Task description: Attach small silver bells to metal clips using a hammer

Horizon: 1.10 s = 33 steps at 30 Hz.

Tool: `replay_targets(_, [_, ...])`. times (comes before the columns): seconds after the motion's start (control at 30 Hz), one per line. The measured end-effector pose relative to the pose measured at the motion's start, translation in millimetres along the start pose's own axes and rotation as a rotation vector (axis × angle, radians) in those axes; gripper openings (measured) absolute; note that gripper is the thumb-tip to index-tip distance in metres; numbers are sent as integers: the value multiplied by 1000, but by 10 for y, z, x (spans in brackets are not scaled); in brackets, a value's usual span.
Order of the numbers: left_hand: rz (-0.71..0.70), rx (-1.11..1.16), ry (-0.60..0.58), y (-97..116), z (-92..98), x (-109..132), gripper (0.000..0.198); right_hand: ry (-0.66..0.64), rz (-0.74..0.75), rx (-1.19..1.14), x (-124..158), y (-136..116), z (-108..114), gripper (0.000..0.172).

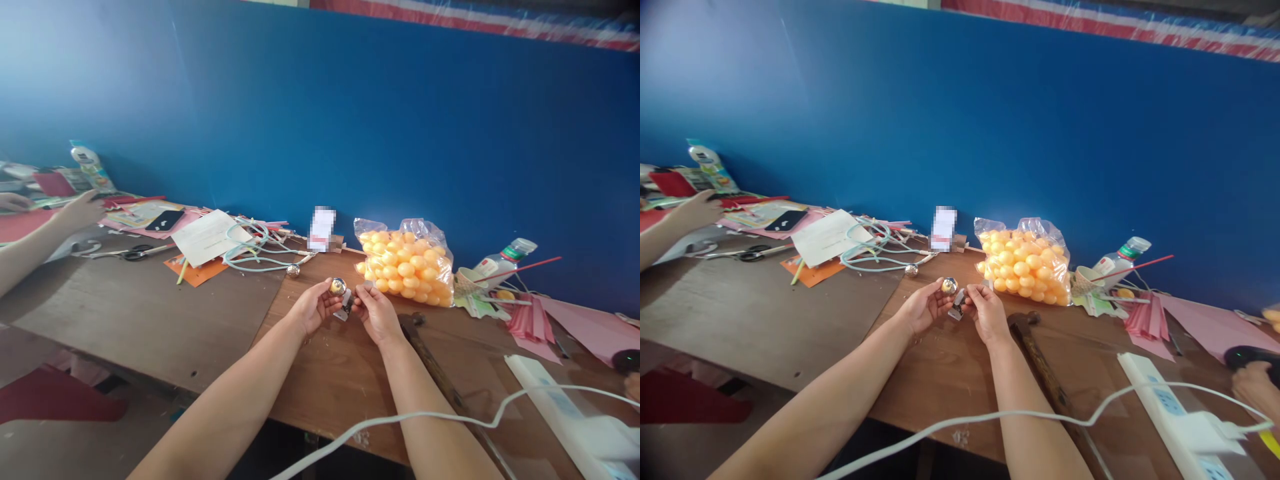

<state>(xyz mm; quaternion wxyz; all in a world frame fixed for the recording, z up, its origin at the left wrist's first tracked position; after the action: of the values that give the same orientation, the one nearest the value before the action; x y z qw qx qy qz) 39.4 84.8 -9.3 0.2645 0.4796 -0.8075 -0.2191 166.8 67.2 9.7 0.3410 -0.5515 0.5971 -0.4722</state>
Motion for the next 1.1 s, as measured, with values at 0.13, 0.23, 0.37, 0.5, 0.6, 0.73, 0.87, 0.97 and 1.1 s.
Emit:
replay_targets(0.13, [3,-12,-12,-3,-8,6,23,-63,-8,-8,38,-14,-81,26])
replay_targets(0.23, [11,-19,-21,-11,-17,11,25,-102,-11,-46,55,-24,-122,24])
replay_targets(0.37, [23,-20,-8,-16,-20,20,26,-107,12,-69,61,-59,-125,22])
replay_targets(0.5, [26,-31,12,-14,-11,26,26,-104,32,-113,69,-92,-130,24])
replay_targets(0.6, [29,-37,15,-18,-6,28,26,-122,35,-111,80,-97,-159,25])
replay_targets(0.73, [37,-41,26,-31,7,28,27,-125,52,-79,96,-102,-178,24])
replay_targets(0.87, [31,-38,17,-28,-4,22,26,-137,38,-63,108,-83,-198,22])
replay_targets(0.97, [21,-47,13,-17,-13,21,25,-149,21,-57,115,-70,-214,23])
replay_targets(1.1, [7,-82,16,-7,-11,24,25,-159,-12,-33,124,-46,-232,24])
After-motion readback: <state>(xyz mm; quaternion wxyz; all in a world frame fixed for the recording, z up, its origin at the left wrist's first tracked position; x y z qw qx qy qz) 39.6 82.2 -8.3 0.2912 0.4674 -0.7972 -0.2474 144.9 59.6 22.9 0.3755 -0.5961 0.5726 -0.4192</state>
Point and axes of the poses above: each hand's wrist, its own x-axis away from the middle knuckle, its own z-axis out of the back of the hand, y = z × x, the point moved 9 cm from there along -x, towards the middle knuckle, and after that the axes turned 5 degrees about -z, right-handed, at the moved point
